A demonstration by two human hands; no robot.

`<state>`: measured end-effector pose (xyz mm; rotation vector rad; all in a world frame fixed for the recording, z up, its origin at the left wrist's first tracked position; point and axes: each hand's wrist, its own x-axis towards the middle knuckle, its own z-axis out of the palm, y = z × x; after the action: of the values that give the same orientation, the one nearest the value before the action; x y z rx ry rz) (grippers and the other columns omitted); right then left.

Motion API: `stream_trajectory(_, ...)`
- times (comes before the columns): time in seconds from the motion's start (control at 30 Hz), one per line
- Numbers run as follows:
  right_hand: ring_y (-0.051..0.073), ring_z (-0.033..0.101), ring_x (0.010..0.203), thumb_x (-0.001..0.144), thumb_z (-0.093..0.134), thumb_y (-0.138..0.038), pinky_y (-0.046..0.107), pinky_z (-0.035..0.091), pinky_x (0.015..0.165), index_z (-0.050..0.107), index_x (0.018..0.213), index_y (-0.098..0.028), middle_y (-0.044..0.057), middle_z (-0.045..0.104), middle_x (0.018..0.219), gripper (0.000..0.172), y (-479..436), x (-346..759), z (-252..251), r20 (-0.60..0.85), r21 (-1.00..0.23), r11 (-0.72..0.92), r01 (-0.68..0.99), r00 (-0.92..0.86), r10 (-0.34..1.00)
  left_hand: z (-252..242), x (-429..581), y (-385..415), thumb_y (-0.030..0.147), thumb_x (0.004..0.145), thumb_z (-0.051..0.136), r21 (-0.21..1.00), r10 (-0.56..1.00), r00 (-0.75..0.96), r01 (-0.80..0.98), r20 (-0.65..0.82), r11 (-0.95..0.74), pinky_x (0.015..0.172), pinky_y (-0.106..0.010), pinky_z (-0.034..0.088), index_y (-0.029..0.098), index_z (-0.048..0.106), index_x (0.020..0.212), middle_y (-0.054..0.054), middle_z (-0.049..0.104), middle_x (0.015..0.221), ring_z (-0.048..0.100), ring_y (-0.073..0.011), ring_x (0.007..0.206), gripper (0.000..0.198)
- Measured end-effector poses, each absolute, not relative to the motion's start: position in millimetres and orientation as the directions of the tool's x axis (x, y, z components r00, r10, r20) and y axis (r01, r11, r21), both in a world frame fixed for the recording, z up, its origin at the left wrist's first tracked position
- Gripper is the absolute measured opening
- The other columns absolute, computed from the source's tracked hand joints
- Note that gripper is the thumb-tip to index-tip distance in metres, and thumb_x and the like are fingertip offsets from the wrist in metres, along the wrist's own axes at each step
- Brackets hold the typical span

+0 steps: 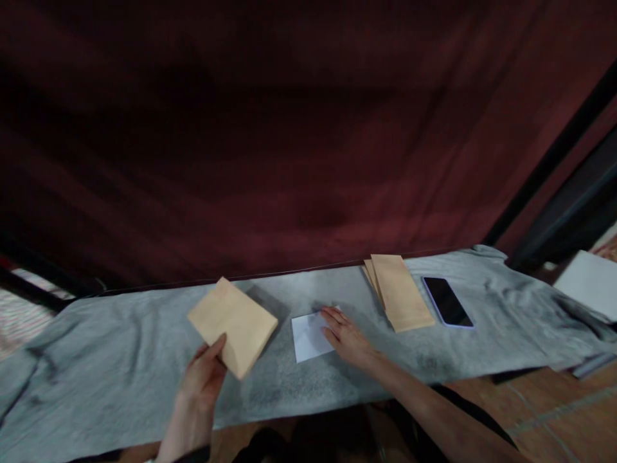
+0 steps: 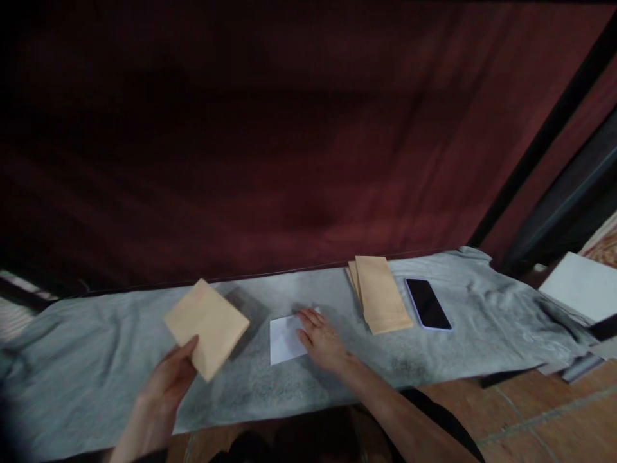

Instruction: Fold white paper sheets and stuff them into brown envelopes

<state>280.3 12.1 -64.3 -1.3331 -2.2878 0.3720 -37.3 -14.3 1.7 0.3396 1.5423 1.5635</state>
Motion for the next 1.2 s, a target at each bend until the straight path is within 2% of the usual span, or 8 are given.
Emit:
stream_trajectory(0.17, 0.024, 0.067, 0.116, 0.103, 0.042, -0.047, 0.04, 0.057, 0.096, 0.057, 0.139, -0.028, 0.008, 0.068, 0.13, 0.043, 5, 259, -52, 0.131, -0.953, 0.216, 0.214, -0.352, 0.927, 1, 40, -3, -0.004, 0.079, 0.062, 0.8, 0.794, -0.4, -0.576, -0.458, 0.171, 0.067, -0.021, 0.058, 0.017, 0.067, 0.084, -0.001, 0.075, 0.085, 0.071, -0.0111, 0.074, 0.022)
stream_trajectory(0.27, 0.026, 0.071, 0.101, 0.091, 0.057, -0.058, 0.042, 0.059, 0.087, 0.066, 0.123, -0.025, 0.008, 0.075, 0.112, 0.047, 7, 257, -47, -0.014, -0.995, -0.048, -0.086, -0.355, 0.935, -2, 70, -2, -0.005, 0.082, 0.06, 0.743, 0.821, -0.287, -0.629, -0.494, 0.228, 0.069, -0.021, 0.059, 0.016, 0.066, 0.085, -0.001, 0.076, 0.085, 0.072, -0.0103, 0.073, 0.022)
stream_trajectory(0.43, 0.024, 0.072, 0.084, 0.073, 0.07, -0.045, 0.038, 0.059, 0.078, 0.071, 0.103, -0.023, 0.002, 0.076, 0.093, 0.037, 14, 266, -42, -0.147, -0.935, -0.234, -0.267, -0.31, 0.939, -6, 82, -3, -0.003, 0.085, 0.058, 0.69, 0.847, -0.17, -0.668, -0.504, 0.277, 0.069, -0.021, 0.06, 0.016, 0.066, 0.091, -0.002, 0.076, 0.086, 0.073, -0.0113, 0.073, 0.022)
stream_trajectory(0.63, 0.019, 0.067, 0.063, 0.069, 0.075, -0.045, 0.031, 0.055, 0.061, 0.071, 0.093, -0.022, 0.0, 0.073, 0.078, 0.034, 19, 269, -44, -0.181, -0.928, -0.256, -0.271, -0.272, 0.945, -8, 82, -6, -0.002, 0.084, 0.062, 0.679, 0.866, -0.105, -0.67, -0.488, 0.301, 0.063, -0.022, 0.06, 0.014, 0.066, 0.092, -0.004, 0.076, 0.085, 0.074, -0.0143, 0.07, 0.019)
stream_trajectory(0.77, 0.017, 0.062, 0.058, 0.073, 0.071, -0.05, 0.029, 0.051, 0.055, 0.07, 0.084, -0.022, -0.002, 0.069, 0.068, 0.03, 29, 274, -47, -0.08, -0.983, -0.111, -0.144, -0.205, 0.975, -13, 84, -9, -0.004, 0.083, 0.064, 0.685, 0.849, -0.103, -0.644, -0.518, 0.34, 0.066, -0.024, 0.061, 0.012, 0.066, 0.09, -0.006, 0.076, 0.084, 0.073, -0.0145, 0.069, 0.018)
stream_trajectory(0.93, 0.019, 0.066, 0.081, 0.075, 0.069, -0.043, 0.032, 0.054, 0.076, 0.07, 0.089, -0.024, -0.001, 0.074, 0.084, 0.024, 37, 282, -47, 0.111, -0.976, 0.1, -0.191, -0.047, 0.993, -16, 93, -15, -0.005, 0.079, 0.069, 0.685, 0.83, -0.113, -0.631, -0.546, 0.364, 0.07, -0.027, 0.063, 0.011, 0.067, 0.084, -0.007, 0.075, 0.078, 0.072, -0.015, 0.067, 0.017)
stream_trajectory(1.1, 0.023, 0.07, 0.081, 0.067, 0.078, -0.047, 0.036, 0.055, 0.078, 0.072, 0.091, -0.022, 0.001, 0.075, 0.082, 0.036, 35, 285, -45, -0.009, -0.962, -0.053, -0.269, -0.161, 0.987, -12, 98, -22, 0.002, 0.074, 0.078, 0.722, 0.851, -0.104, -0.587, -0.515, 0.365, 0.075, -0.026, 0.061, 0.013, 0.068, 0.079, -0.006, 0.076, 0.079, 0.073, -0.0153, 0.071, 0.016)
stream_trajectory(1.2, 0.024, 0.07, 0.08, 0.068, 0.079, -0.05, 0.038, 0.056, 0.078, 0.073, 0.087, -0.021, 0.001, 0.074, 0.074, 0.035, 39, 290, -43, 0.011, -0.972, -0.034, -0.232, -0.187, 0.982, -12, 94, -27, 0.022, 0.075, 0.083, 0.796, 0.862, 0.024, -0.371, -0.506, 0.478, 0.07, -0.025, 0.059, 0.013, 0.069, 0.08, -0.009, 0.076, 0.079, 0.073, -0.0167, 0.072, 0.018)
